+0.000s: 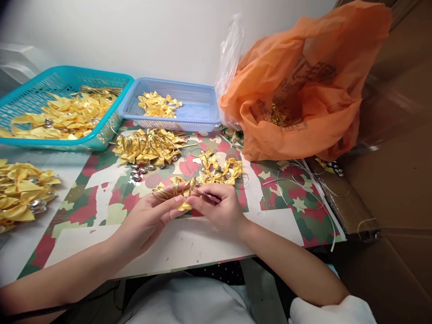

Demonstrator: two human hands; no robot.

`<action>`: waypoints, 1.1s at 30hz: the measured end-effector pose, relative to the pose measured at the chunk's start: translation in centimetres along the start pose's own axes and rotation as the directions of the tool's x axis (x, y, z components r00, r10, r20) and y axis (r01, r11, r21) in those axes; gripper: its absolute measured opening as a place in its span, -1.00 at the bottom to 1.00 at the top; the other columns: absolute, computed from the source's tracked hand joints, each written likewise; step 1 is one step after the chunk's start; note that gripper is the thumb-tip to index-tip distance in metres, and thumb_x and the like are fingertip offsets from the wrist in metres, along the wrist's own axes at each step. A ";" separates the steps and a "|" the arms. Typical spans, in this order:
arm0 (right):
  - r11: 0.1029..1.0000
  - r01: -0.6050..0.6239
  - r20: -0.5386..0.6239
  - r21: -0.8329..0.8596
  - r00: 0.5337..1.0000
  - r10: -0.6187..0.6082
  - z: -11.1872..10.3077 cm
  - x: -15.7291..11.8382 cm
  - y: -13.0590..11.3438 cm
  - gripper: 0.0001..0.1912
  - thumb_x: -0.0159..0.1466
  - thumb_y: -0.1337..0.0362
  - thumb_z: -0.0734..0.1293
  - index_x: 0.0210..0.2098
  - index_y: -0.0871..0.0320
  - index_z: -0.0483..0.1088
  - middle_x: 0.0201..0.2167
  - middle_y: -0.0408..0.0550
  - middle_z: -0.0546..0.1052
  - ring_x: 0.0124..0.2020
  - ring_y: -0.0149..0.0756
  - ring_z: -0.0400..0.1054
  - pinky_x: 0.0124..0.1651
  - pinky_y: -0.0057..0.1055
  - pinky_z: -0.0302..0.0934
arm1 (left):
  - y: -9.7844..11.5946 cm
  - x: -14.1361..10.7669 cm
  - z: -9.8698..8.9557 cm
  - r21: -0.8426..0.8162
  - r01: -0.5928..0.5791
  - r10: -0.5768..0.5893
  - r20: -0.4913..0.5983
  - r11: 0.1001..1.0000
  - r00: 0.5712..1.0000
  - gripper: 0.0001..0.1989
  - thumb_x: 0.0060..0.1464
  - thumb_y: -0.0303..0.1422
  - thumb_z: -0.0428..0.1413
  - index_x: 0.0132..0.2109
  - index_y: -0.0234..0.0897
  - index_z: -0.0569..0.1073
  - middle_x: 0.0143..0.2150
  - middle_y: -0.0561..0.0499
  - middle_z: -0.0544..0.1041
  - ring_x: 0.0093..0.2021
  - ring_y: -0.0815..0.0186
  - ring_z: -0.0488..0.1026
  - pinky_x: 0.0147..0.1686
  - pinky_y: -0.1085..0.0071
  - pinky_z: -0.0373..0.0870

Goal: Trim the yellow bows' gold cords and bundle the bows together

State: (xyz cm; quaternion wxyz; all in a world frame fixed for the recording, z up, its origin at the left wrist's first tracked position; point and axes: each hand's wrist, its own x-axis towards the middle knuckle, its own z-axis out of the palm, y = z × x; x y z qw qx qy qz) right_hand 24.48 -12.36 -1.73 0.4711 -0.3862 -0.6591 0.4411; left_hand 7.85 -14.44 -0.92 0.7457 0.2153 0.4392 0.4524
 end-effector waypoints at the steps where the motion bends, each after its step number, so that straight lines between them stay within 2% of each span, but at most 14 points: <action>1: 0.994 -0.078 0.013 0.076 0.997 0.078 -0.1 0.1 -0.1 -0.68 0.21 0.09 0.40 -0.55 0.17 0.44 -0.68 -0.22 0.35 -0.64 -0.52 0.15 -0.59 -0.52 0.09 | 0.0 0.0 0.0 0.012 0.001 0.000 -0.012 1.000 1.000 -0.69 -0.14 -0.34 0.41 -0.18 -0.24 0.60 -0.20 0.01 0.63 -0.18 0.32 0.57 -0.24 0.49 0.55; 4: 0.941 -0.233 0.061 0.245 0.972 0.225 -0.2 0.2 -0.2 -0.63 0.14 -0.01 0.44 -0.53 0.18 0.43 -0.67 -0.23 0.32 -0.65 -0.52 0.12 -0.59 -0.50 0.07 | 0.1 0.1 0.0 0.045 0.003 -0.002 -0.039 0.999 0.999 -0.70 -0.10 -0.36 0.39 -0.17 -0.26 0.56 -0.21 0.04 0.58 -0.23 0.33 0.55 -0.35 0.47 0.58; 7: 0.910 -0.288 0.080 0.299 0.958 0.277 -0.3 0.2 0.0 -0.62 0.12 -0.03 0.46 -0.50 0.17 0.43 -0.72 -0.29 0.22 -0.68 -0.55 0.02 -0.60 -0.50 0.00 | 0.5 0.3 -0.2 -0.027 -0.003 0.002 -0.040 1.000 0.999 -0.75 -0.10 -0.40 0.38 -0.30 -0.30 0.47 -0.40 0.13 0.46 -0.45 0.48 0.44 -0.61 0.65 0.39; 9: 0.913 -0.275 0.088 0.301 0.961 0.261 -0.4 0.2 0.1 -0.62 0.12 -0.04 0.46 -0.51 0.17 0.42 -0.72 -0.30 0.19 -0.67 -0.55 -0.01 -0.60 -0.49 -0.03 | 1.0 0.4 -0.4 -0.139 0.052 -0.048 0.030 0.989 0.998 -0.71 -0.09 -0.39 0.38 -0.40 -0.32 0.38 -0.54 0.22 0.30 -0.64 0.60 0.23 -0.75 0.73 0.18; 11: 0.925 -0.247 0.093 0.289 0.969 0.229 -0.5 0.2 0.0 -0.60 0.13 -0.05 0.45 -0.53 0.16 0.39 -0.69 -0.27 0.22 -0.65 -0.54 0.00 -0.59 -0.48 -0.04 | 1.6 0.4 -0.4 -0.234 0.154 -0.120 0.152 0.960 0.981 -0.67 -0.06 -0.35 0.36 -0.43 -0.31 0.33 -0.61 0.27 0.17 -0.74 0.65 0.01 -0.80 0.74 0.06; 13: 0.941 -0.204 0.088 0.269 0.978 0.187 -0.5 0.2 -0.2 -0.59 0.13 -0.06 0.44 -0.55 0.15 0.38 -0.67 -0.24 0.25 -0.62 -0.51 0.05 -0.55 -0.47 0.01 | 2.0 0.3 -0.4 -0.277 0.204 -0.140 0.235 0.939 0.962 -0.66 -0.04 -0.29 0.35 -0.43 -0.30 0.32 -0.64 0.29 0.12 -0.76 0.65 -0.07 -0.81 0.73 0.07; 14: 0.950 -0.180 0.079 0.256 0.983 0.165 -0.5 0.2 -0.3 -0.59 0.13 -0.06 0.44 -0.56 0.15 0.38 -0.65 -0.24 0.26 -0.60 -0.50 0.07 -0.53 -0.46 0.04 | 2.0 0.2 -0.4 -0.276 0.191 -0.123 0.245 0.942 0.962 -0.66 -0.04 -0.27 0.35 -0.41 -0.29 0.32 -0.64 0.29 0.13 -0.75 0.64 -0.04 -0.79 0.72 0.11; 16: 0.965 -0.141 0.060 0.223 0.990 0.130 -0.5 0.2 -0.3 -0.59 0.15 -0.05 0.43 -0.56 0.15 0.39 -0.65 -0.23 0.26 -0.59 -0.49 0.09 -0.52 -0.46 0.05 | 1.8 0.0 -0.3 -0.219 0.097 -0.047 0.220 0.971 0.974 -0.65 -0.07 -0.22 0.37 -0.38 -0.27 0.34 -0.60 0.25 0.22 -0.70 0.60 0.10 -0.73 0.69 0.23; 18: 0.975 -0.110 0.049 0.195 0.994 0.102 -0.3 0.1 -0.4 -0.61 0.16 -0.02 0.43 -0.57 0.15 0.39 -0.66 -0.24 0.27 -0.61 -0.51 0.06 -0.56 -0.48 0.01 | 1.2 -0.2 -0.3 -0.087 -0.053 0.067 0.171 0.995 0.983 -0.64 -0.11 -0.23 0.39 -0.30 -0.24 0.39 -0.52 0.22 0.32 -0.63 0.56 0.23 -0.67 0.65 0.31; 21: 0.982 -0.055 0.052 0.180 0.998 0.047 0.0 0.1 -0.4 -0.62 0.16 0.04 0.45 -0.60 0.15 0.36 -0.68 -0.25 0.30 -0.63 -0.53 0.07 -0.59 -0.50 0.00 | 0.3 -0.3 -0.4 0.144 -0.215 0.191 0.168 0.966 0.967 -0.65 -0.07 -0.28 0.38 -0.16 -0.20 0.45 -0.49 0.20 0.34 -0.58 0.54 0.26 -0.65 0.66 0.29; 23: 0.980 -0.030 0.066 0.197 0.998 0.017 0.2 0.1 -0.4 -0.64 0.17 0.07 0.45 -0.60 0.15 0.37 -0.66 -0.24 0.34 -0.62 -0.52 0.13 -0.56 -0.51 0.06 | -0.1 -0.4 -0.5 0.250 -0.236 0.185 0.213 0.939 0.959 -0.66 -0.03 -0.29 0.35 -0.11 -0.21 0.47 -0.50 0.19 0.35 -0.59 0.56 0.23 -0.66 0.68 0.24; 26: 0.974 -0.046 0.074 0.224 0.997 0.030 0.3 0.1 -0.3 -0.66 0.16 0.10 0.46 -0.59 0.15 0.38 -0.64 -0.23 0.38 -0.61 -0.52 0.16 -0.55 -0.51 0.09 | -0.1 -0.4 -0.6 0.330 -0.203 0.122 0.250 0.922 0.960 -0.71 0.00 -0.26 0.33 -0.16 -0.25 0.49 -0.49 0.17 0.38 -0.61 0.57 0.22 -0.69 0.66 0.20; 33: 0.976 -0.125 0.074 0.177 0.991 0.113 0.3 0.1 -0.3 -0.62 0.17 0.02 0.43 -0.58 0.15 0.37 -0.67 -0.25 0.28 -0.63 -0.53 0.07 -0.58 -0.51 0.05 | 0.1 0.0 -0.8 0.408 -0.151 0.058 0.231 0.900 0.971 -0.73 0.00 -0.18 0.29 -0.27 -0.31 0.54 -0.50 0.12 0.40 -0.63 0.55 0.22 -0.67 0.62 0.22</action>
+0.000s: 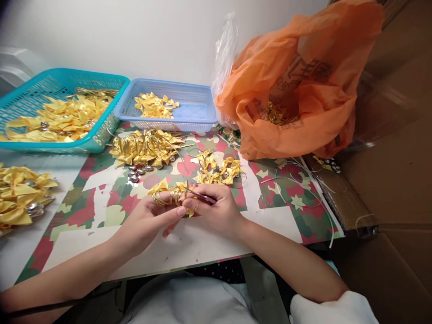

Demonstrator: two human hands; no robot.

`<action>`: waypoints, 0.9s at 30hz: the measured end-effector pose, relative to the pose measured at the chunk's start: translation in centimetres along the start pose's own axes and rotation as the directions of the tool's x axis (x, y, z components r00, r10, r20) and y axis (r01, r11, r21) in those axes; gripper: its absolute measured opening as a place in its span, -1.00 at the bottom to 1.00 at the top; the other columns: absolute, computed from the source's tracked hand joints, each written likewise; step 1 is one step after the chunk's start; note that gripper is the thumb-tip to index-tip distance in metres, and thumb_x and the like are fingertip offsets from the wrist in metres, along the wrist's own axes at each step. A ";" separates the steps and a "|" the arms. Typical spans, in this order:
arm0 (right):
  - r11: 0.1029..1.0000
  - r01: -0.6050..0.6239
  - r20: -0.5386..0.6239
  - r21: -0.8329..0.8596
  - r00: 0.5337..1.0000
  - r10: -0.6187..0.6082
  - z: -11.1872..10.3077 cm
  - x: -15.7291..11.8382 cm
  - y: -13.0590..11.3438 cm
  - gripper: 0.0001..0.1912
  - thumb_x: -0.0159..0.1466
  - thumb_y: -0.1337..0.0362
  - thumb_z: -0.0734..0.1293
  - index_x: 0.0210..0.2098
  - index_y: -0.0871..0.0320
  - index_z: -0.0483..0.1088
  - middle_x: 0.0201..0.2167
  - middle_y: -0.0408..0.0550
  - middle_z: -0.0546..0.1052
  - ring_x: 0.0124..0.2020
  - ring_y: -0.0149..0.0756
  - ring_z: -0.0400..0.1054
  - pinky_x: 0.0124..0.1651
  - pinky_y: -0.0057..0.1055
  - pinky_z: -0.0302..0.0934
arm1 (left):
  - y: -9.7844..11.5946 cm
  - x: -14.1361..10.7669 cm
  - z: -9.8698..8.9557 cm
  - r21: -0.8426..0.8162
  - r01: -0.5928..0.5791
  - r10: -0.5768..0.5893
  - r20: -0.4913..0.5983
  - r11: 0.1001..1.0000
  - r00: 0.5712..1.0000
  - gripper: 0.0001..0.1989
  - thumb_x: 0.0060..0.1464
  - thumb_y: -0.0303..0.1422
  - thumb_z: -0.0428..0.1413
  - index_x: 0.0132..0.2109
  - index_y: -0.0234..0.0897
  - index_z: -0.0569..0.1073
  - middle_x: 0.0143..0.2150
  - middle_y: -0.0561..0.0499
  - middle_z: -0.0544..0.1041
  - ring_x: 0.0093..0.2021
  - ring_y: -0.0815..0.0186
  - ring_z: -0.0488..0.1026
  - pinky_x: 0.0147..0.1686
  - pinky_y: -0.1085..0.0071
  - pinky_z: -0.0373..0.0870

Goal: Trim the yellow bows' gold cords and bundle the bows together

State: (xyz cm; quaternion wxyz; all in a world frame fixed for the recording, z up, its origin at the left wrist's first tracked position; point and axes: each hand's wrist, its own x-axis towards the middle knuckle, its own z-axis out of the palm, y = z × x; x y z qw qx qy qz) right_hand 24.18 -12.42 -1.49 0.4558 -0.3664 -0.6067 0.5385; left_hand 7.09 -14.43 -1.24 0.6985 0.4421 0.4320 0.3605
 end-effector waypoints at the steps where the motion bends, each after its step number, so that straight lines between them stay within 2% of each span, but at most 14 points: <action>1: 1.000 -0.010 -0.002 -0.012 1.000 0.010 0.0 0.0 0.0 -0.62 0.17 0.01 0.42 -0.57 0.15 0.38 -0.66 -0.24 0.30 -0.62 -0.52 0.08 -0.57 -0.51 0.07 | 0.0 0.1 0.0 0.010 0.006 -0.006 -0.004 1.000 1.000 -0.73 0.00 -0.18 0.29 -0.26 -0.31 0.56 -0.52 0.12 0.39 -0.62 0.54 0.21 -0.67 0.62 0.21; 4: 0.998 -0.048 -0.030 -0.040 0.998 0.047 0.0 0.0 0.2 -0.65 0.18 -0.01 0.41 -0.49 0.15 0.41 -0.61 -0.21 0.36 -0.59 -0.49 0.15 -0.53 -0.50 0.12 | -0.1 0.1 -0.1 0.048 0.018 -0.017 -0.015 0.999 1.000 -0.72 -0.01 -0.19 0.29 -0.22 -0.31 0.61 -0.58 0.13 0.33 -0.60 0.52 0.19 -0.66 0.61 0.19; 6: 0.997 -0.055 -0.072 -0.050 0.996 0.051 -0.3 -0.2 0.3 -0.67 0.18 -0.03 0.41 -0.37 0.13 0.44 -0.57 -0.21 0.36 -0.59 -0.49 0.15 -0.54 -0.50 0.11 | 0.0 0.1 0.0 0.065 0.029 -0.026 -0.043 0.997 0.999 -0.69 -0.04 -0.18 0.30 -0.20 -0.31 0.63 -0.62 0.15 0.28 -0.61 0.51 0.16 -0.66 0.60 0.16; 8: 0.997 0.022 -0.104 -0.076 0.994 -0.030 -1.0 -0.4 0.2 -0.61 0.22 -0.10 0.35 -0.24 0.12 0.43 -0.58 -0.24 0.30 -0.60 -0.49 0.10 -0.55 -0.49 0.06 | 0.0 0.1 0.0 0.075 0.044 -0.038 -0.081 0.996 0.996 -0.66 -0.08 -0.18 0.32 -0.18 -0.30 0.64 -0.64 0.15 0.26 -0.61 0.50 0.13 -0.67 0.59 0.13; 10: 0.967 0.188 -0.071 -0.170 0.977 -0.203 -1.7 -0.6 -0.1 -0.55 0.29 -0.16 0.24 -0.23 0.12 0.43 -0.60 -0.25 0.24 -0.62 -0.48 0.05 -0.55 -0.48 0.02 | 0.1 0.1 0.1 0.083 0.053 -0.043 -0.118 0.995 0.992 -0.65 -0.10 -0.18 0.33 -0.19 -0.30 0.64 -0.64 0.14 0.28 -0.61 0.49 0.11 -0.66 0.57 0.08; 11: 0.926 0.286 -0.016 -0.248 0.954 -0.299 -2.1 -0.7 -0.3 -0.53 0.32 -0.15 0.19 -0.27 0.13 0.43 -0.62 -0.24 0.23 -0.62 -0.47 0.05 -0.55 -0.47 0.01 | 0.1 0.0 0.1 0.087 0.055 -0.044 -0.130 0.995 0.991 -0.66 -0.11 -0.18 0.33 -0.21 -0.30 0.64 -0.63 0.13 0.30 -0.61 0.49 0.11 -0.65 0.56 0.07; 13: 0.781 0.460 0.138 -0.423 0.884 -0.446 -2.6 -0.7 -0.9 -0.56 0.36 -0.07 0.18 -0.35 0.16 0.43 -0.64 -0.21 0.28 -0.63 -0.46 0.10 -0.53 -0.45 0.01 | 0.0 0.0 0.1 0.090 0.050 -0.037 -0.140 0.995 0.990 -0.70 -0.14 -0.19 0.34 -0.29 -0.31 0.64 -0.61 0.10 0.33 -0.59 0.47 0.13 -0.63 0.53 0.07; 15: 0.625 0.539 0.261 -0.565 0.835 -0.484 -2.9 -0.6 -1.3 -0.65 0.34 0.03 0.24 -0.36 0.17 0.44 -0.65 -0.20 0.34 -0.63 -0.46 0.16 -0.53 -0.45 0.00 | 0.0 -0.1 0.1 0.082 0.039 -0.028 -0.135 0.996 0.990 -0.72 -0.16 -0.20 0.34 -0.33 -0.31 0.62 -0.60 0.08 0.35 -0.57 0.43 0.18 -0.60 0.50 0.10; 17: 0.527 0.524 0.297 -0.669 0.838 -0.457 -3.0 -0.4 -1.4 -0.73 0.29 0.09 0.31 -0.36 0.18 0.46 -0.65 -0.20 0.39 -0.63 -0.46 0.21 -0.52 -0.46 0.02 | 0.1 -0.1 0.2 0.078 0.031 -0.021 -0.134 0.996 0.991 -0.74 -0.15 -0.22 0.34 -0.32 -0.30 0.62 -0.61 0.09 0.35 -0.57 0.42 0.20 -0.59 0.49 0.11; 19: 0.473 0.480 0.295 -0.739 0.861 -0.413 -3.1 -0.4 -1.4 -0.76 0.25 0.12 0.35 -0.38 0.17 0.47 -0.62 -0.18 0.43 -0.61 -0.45 0.25 -0.51 -0.46 0.04 | 0.2 -0.1 0.2 0.091 0.031 -0.018 -0.145 0.995 0.989 -0.78 -0.14 -0.26 0.33 -0.33 -0.30 0.61 -0.63 0.12 0.30 -0.59 0.44 0.16 -0.60 0.49 0.08; 23: 0.410 0.430 0.281 -0.804 0.884 -0.373 -3.5 -0.5 -1.4 -0.74 0.22 0.11 0.37 -0.49 0.16 0.44 -0.61 -0.16 0.48 -0.62 -0.45 0.25 -0.51 -0.46 0.05 | 0.5 -0.1 0.3 0.119 0.015 0.003 -0.153 0.993 0.988 -0.82 -0.14 -0.30 0.32 -0.48 -0.33 0.54 -0.64 0.15 0.22 -0.60 0.48 0.10 -0.61 0.50 0.02; 27: 0.358 0.447 0.295 -0.820 0.866 -0.404 -3.5 -0.5 -1.5 -0.73 0.20 0.12 0.38 -0.52 0.16 0.43 -0.62 -0.16 0.48 -0.62 -0.45 0.25 -0.52 -0.44 0.01 | 0.6 -0.1 0.4 0.120 -0.001 0.018 -0.140 0.993 0.990 -0.80 -0.11 -0.32 0.30 -0.51 -0.33 0.47 -0.61 0.16 0.22 -0.57 0.48 0.12 -0.59 0.50 0.04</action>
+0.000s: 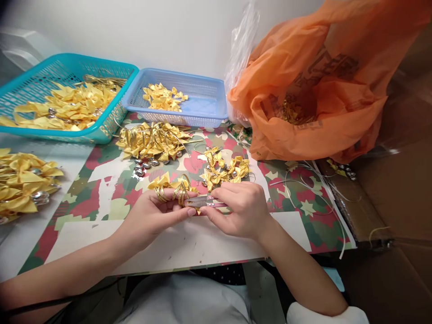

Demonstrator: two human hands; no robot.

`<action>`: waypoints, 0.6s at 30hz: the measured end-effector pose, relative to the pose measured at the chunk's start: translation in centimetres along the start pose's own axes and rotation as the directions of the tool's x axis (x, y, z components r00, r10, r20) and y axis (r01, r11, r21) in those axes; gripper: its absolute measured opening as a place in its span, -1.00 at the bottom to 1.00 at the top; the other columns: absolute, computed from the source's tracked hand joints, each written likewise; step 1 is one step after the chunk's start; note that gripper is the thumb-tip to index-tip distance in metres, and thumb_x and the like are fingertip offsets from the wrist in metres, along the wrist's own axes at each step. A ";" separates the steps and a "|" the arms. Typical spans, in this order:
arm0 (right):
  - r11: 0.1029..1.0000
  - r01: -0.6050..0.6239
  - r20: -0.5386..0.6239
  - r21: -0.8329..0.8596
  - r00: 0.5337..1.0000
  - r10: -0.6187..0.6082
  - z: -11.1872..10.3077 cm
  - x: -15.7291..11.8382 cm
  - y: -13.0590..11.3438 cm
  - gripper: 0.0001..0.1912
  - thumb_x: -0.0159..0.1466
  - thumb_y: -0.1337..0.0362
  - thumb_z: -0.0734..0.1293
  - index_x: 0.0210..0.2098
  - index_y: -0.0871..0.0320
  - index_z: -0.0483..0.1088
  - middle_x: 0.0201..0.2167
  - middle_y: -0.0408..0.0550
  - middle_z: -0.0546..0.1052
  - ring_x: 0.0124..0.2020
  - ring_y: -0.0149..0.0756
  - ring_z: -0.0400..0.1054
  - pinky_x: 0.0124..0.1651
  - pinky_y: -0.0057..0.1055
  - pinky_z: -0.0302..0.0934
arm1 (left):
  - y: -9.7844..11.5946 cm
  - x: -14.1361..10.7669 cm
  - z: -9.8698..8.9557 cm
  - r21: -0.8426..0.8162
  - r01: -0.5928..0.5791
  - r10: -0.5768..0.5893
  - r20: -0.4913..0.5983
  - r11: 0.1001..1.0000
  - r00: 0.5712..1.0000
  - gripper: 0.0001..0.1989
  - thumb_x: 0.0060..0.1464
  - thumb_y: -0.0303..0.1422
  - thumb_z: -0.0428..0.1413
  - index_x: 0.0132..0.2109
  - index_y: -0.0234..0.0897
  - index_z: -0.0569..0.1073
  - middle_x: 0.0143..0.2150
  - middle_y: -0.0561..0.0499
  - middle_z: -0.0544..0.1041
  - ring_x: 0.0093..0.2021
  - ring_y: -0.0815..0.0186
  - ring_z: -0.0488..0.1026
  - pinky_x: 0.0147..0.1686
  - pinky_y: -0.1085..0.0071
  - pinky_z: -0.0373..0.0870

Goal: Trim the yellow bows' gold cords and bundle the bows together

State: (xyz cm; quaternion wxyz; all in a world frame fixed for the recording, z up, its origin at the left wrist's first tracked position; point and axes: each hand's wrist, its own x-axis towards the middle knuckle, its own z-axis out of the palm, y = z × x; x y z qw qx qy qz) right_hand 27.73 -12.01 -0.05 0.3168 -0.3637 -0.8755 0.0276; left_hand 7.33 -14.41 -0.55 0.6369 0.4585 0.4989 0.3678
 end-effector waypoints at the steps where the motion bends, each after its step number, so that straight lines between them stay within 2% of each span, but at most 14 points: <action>1: 1.000 0.007 -0.007 -0.011 1.000 -0.007 0.0 0.0 0.0 -0.72 0.20 0.12 0.38 -0.53 0.15 0.43 -0.63 -0.17 0.47 -0.63 -0.45 0.24 -0.53 -0.44 0.00 | 0.0 0.0 0.0 0.004 -0.009 0.009 0.003 1.000 1.000 -0.79 -0.10 -0.33 0.29 -0.52 -0.32 0.45 -0.62 0.16 0.21 -0.57 0.49 0.11 -0.59 0.50 0.04; 7: 0.999 0.031 -0.019 -0.044 0.999 -0.032 0.0 0.1 -0.2 -0.71 0.21 0.14 0.37 -0.58 0.14 0.41 -0.66 -0.19 0.44 -0.63 -0.45 0.23 -0.54 -0.43 -0.01 | 0.0 0.1 0.1 0.057 -0.020 0.019 0.018 0.998 1.000 -0.64 -0.09 -0.32 0.27 -0.62 -0.27 0.24 -0.67 0.19 0.16 -0.61 0.50 0.06 -0.60 0.49 -0.03; 18: 0.995 0.046 -0.017 -0.089 0.999 -0.047 -0.1 0.0 -0.2 -0.72 0.19 0.13 0.38 -0.57 0.15 0.41 -0.66 -0.19 0.43 -0.63 -0.45 0.23 -0.54 -0.40 -0.04 | 0.3 0.2 0.1 0.039 -0.005 0.005 0.004 0.999 1.000 -0.66 -0.13 -0.32 0.29 -0.63 -0.27 0.29 -0.69 0.20 0.16 -0.62 0.51 0.05 -0.62 0.50 -0.04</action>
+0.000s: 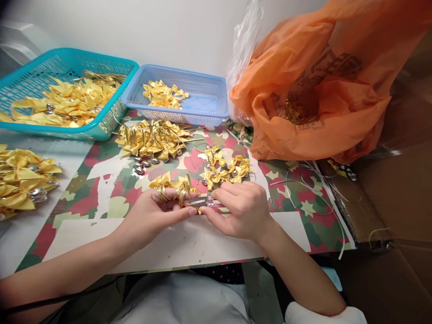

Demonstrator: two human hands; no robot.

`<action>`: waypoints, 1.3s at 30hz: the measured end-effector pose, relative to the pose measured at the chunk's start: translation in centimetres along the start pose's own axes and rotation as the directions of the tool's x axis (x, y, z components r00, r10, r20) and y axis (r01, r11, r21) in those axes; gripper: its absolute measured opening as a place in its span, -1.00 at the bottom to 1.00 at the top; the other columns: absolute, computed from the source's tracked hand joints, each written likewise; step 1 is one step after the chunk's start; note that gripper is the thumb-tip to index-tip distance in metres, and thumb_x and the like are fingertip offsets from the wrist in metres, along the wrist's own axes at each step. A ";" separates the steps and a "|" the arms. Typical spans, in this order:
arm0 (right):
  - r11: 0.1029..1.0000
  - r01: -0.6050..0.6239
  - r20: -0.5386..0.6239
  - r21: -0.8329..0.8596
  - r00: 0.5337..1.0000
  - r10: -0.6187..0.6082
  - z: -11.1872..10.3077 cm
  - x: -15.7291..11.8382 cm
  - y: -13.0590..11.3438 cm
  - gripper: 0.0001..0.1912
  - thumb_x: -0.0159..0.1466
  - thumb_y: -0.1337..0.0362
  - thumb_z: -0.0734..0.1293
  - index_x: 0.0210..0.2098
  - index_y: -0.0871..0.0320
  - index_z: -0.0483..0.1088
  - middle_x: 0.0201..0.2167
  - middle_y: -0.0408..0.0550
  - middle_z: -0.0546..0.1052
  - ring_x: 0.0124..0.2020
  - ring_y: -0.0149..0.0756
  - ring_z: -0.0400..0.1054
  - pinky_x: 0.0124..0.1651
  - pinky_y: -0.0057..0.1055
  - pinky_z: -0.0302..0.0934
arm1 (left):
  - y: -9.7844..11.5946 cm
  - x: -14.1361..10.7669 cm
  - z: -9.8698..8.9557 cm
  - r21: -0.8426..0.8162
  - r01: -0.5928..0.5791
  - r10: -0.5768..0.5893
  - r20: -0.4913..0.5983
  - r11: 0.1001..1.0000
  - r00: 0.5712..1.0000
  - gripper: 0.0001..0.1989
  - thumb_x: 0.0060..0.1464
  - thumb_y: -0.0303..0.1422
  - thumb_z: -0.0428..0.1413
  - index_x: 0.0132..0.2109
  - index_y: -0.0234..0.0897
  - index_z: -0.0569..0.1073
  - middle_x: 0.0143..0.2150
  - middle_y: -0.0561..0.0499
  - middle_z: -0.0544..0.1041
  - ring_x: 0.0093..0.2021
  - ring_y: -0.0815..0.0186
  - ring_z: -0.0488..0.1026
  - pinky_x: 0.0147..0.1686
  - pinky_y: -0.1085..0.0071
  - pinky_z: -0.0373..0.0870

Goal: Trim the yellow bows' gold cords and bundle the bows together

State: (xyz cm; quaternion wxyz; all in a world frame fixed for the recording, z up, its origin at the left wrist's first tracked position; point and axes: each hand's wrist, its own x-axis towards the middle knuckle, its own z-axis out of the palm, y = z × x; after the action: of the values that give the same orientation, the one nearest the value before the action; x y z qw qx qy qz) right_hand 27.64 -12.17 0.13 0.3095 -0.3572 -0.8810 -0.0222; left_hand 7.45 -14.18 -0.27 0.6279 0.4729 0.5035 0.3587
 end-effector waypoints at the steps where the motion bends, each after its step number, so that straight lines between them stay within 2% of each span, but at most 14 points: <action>1: 1.000 0.001 0.002 0.002 1.000 -0.001 0.0 0.0 0.0 -0.72 0.20 0.13 0.38 -0.57 0.15 0.41 -0.67 -0.19 0.42 -0.63 -0.45 0.23 -0.54 -0.40 -0.04 | 0.0 0.0 0.0 -0.002 -0.004 0.004 0.000 1.000 1.000 -0.67 -0.13 -0.32 0.28 -0.63 -0.27 0.30 -0.69 0.20 0.16 -0.62 0.51 0.04 -0.63 0.50 -0.04; 8: 1.000 -0.001 0.008 -0.008 1.000 0.001 0.1 0.0 0.0 -0.68 0.22 0.11 0.36 -0.59 0.14 0.39 -0.66 -0.19 0.44 -0.63 -0.46 0.21 -0.54 -0.41 -0.04 | 0.1 0.0 0.0 0.006 0.014 -0.014 -0.005 1.000 1.000 -0.70 -0.15 -0.31 0.29 -0.62 -0.27 0.33 -0.68 0.20 0.14 -0.62 0.50 0.02 -0.61 0.50 -0.03; 14: 1.000 -0.011 -0.008 0.003 1.000 0.011 0.0 0.0 0.0 -0.70 0.22 0.14 0.36 -0.58 0.14 0.38 -0.67 -0.19 0.44 -0.64 -0.45 0.22 -0.54 -0.41 -0.03 | -0.1 0.0 0.0 0.002 0.050 -0.050 -0.002 0.999 0.999 -0.82 -0.13 -0.29 0.30 -0.48 -0.29 0.50 -0.65 0.17 0.22 -0.58 0.44 0.15 -0.57 0.48 0.05; 18: 0.972 -0.163 -0.045 0.168 0.984 0.173 -0.3 0.2 0.2 -0.77 0.24 0.15 0.33 -0.47 0.14 0.39 -0.62 -0.18 0.44 -0.62 -0.45 0.24 -0.53 -0.46 0.03 | 0.0 -0.1 0.0 -0.045 0.028 -0.029 -0.009 0.999 1.000 -0.82 -0.12 -0.31 0.32 -0.40 -0.30 0.51 -0.56 0.13 0.38 -0.58 0.47 0.19 -0.59 0.50 0.11; 21: 0.925 -0.275 -0.074 0.262 0.950 0.303 -0.4 0.3 0.4 -0.78 0.26 0.16 0.30 -0.46 0.14 0.36 -0.65 -0.21 0.37 -0.65 -0.48 0.13 -0.56 -0.47 0.00 | -0.1 -0.2 -0.1 -0.075 0.024 -0.026 -0.015 0.997 1.000 -0.75 -0.13 -0.31 0.34 -0.29 -0.30 0.52 -0.49 0.11 0.43 -0.55 0.46 0.27 -0.60 0.52 0.16; 23: 0.907 -0.307 -0.084 0.289 0.935 0.343 -0.4 0.3 0.4 -0.76 0.26 0.14 0.29 -0.47 0.13 0.34 -0.67 -0.23 0.31 -0.67 -0.49 0.07 -0.58 -0.46 -0.04 | -0.3 -0.2 -0.1 -0.101 0.009 -0.009 -0.001 0.995 1.000 -0.73 -0.11 -0.32 0.35 -0.24 -0.29 0.51 -0.49 0.13 0.43 -0.55 0.47 0.28 -0.60 0.54 0.17; 26: 0.883 -0.327 -0.077 0.338 0.925 0.373 -0.4 0.3 0.5 -0.74 0.28 0.13 0.27 -0.48 0.13 0.30 -0.69 -0.25 0.24 -0.66 -0.49 0.03 -0.57 -0.45 -0.09 | -0.6 -0.3 -0.1 -0.128 -0.039 0.041 0.013 0.991 0.999 -0.70 -0.07 -0.35 0.34 -0.18 -0.26 0.46 -0.48 0.15 0.45 -0.58 0.52 0.25 -0.58 0.56 0.20; 30: 0.858 -0.328 -0.071 0.396 0.920 0.385 -0.3 0.3 0.4 -0.74 0.27 0.14 0.28 -0.48 0.14 0.29 -0.70 -0.28 0.18 -0.65 -0.50 -0.01 -0.55 -0.45 -0.12 | -0.9 -0.6 0.1 -0.096 -0.104 0.102 -0.021 0.990 0.995 -0.70 -0.05 -0.35 0.34 -0.18 -0.24 0.43 -0.44 0.16 0.43 -0.55 0.52 0.28 -0.54 0.57 0.25; 34: 0.836 -0.339 -0.036 0.431 0.920 0.391 -0.1 0.3 0.2 -0.76 0.26 0.16 0.29 -0.48 0.15 0.30 -0.66 -0.28 0.17 -0.64 -0.51 -0.01 -0.56 -0.46 -0.14 | -0.9 -0.8 0.1 -0.048 -0.127 0.126 -0.020 0.991 0.992 -0.72 -0.03 -0.33 0.33 -0.21 -0.25 0.42 -0.45 0.15 0.42 -0.53 0.51 0.28 -0.54 0.57 0.24; 39: 0.785 -0.375 0.023 0.493 0.908 0.419 0.0 0.2 0.2 -0.73 0.29 0.16 0.28 -0.48 0.15 0.26 -0.65 -0.28 0.14 -0.62 -0.52 -0.03 -0.54 -0.47 -0.13 | -1.0 -0.8 0.0 -0.042 -0.126 0.126 0.000 0.991 0.992 -0.66 0.00 -0.31 0.31 -0.07 -0.20 0.45 -0.42 0.15 0.43 -0.54 0.52 0.25 -0.56 0.57 0.22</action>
State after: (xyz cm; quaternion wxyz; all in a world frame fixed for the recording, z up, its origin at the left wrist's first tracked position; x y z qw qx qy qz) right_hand 27.65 -11.90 0.24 0.4250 -0.4438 -0.7483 0.2499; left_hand 7.21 -15.26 -0.99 0.6145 0.4909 0.4641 0.4075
